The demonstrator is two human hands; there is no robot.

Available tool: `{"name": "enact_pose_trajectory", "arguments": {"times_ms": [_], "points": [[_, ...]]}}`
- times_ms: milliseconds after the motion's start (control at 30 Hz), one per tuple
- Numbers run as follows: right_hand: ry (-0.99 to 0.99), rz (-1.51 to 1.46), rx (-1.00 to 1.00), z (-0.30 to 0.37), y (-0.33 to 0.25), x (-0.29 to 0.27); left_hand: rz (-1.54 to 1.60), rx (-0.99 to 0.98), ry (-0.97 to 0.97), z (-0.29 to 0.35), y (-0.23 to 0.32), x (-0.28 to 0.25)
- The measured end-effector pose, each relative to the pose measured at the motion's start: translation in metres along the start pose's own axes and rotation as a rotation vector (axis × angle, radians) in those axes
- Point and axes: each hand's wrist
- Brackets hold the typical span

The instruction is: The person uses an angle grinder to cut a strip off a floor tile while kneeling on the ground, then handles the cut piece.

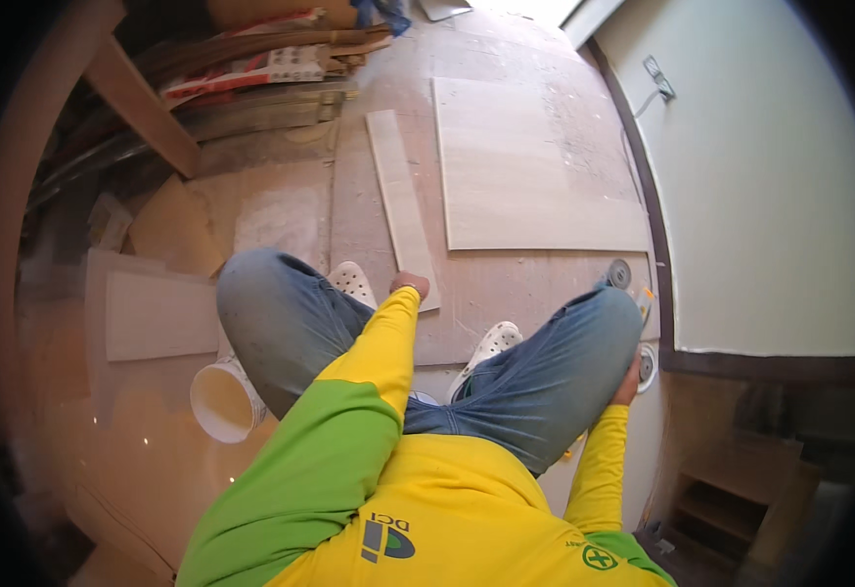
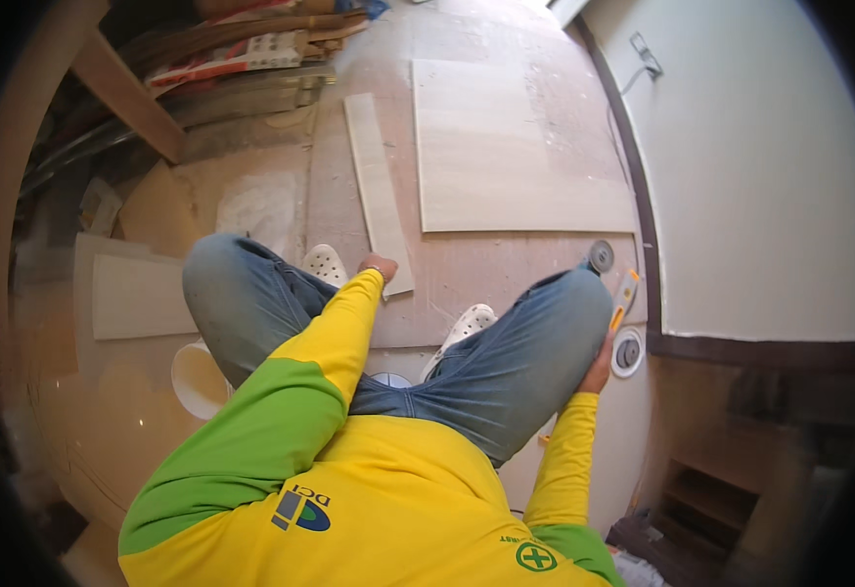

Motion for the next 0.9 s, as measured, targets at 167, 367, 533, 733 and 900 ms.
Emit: {"name": "enact_pose_trajectory", "arguments": {"times_ms": [167,367,533,733,900], "points": [[0.019,1.16,-0.71,0.017,0.001,0.01,0.369,0.151,-0.013,-0.026,0.015,-0.002],[0.119,0.4,-0.206,0.041,0.04,0.02,0.333,0.135,-0.077,-0.002,0.007,-0.001],[0.24,0.608,0.493,0.084,0.139,-0.023,0.337,0.039,-0.138,0.004,-0.009,-0.016],[0.386,0.893,0.497,0.075,0.223,-0.078,0.321,-0.069,-0.05,-0.01,-0.04,-0.032],[0.539,0.924,0.366,0.009,0.225,-0.085,0.371,-0.069,-0.093,0.018,-0.02,-0.057]]}}
Point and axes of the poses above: each hand's wrist, its own z-axis away from the middle knuckle, its own x-axis out of the palm, y = z × x, and after that the axes turned 9 degrees about -x, right-handed
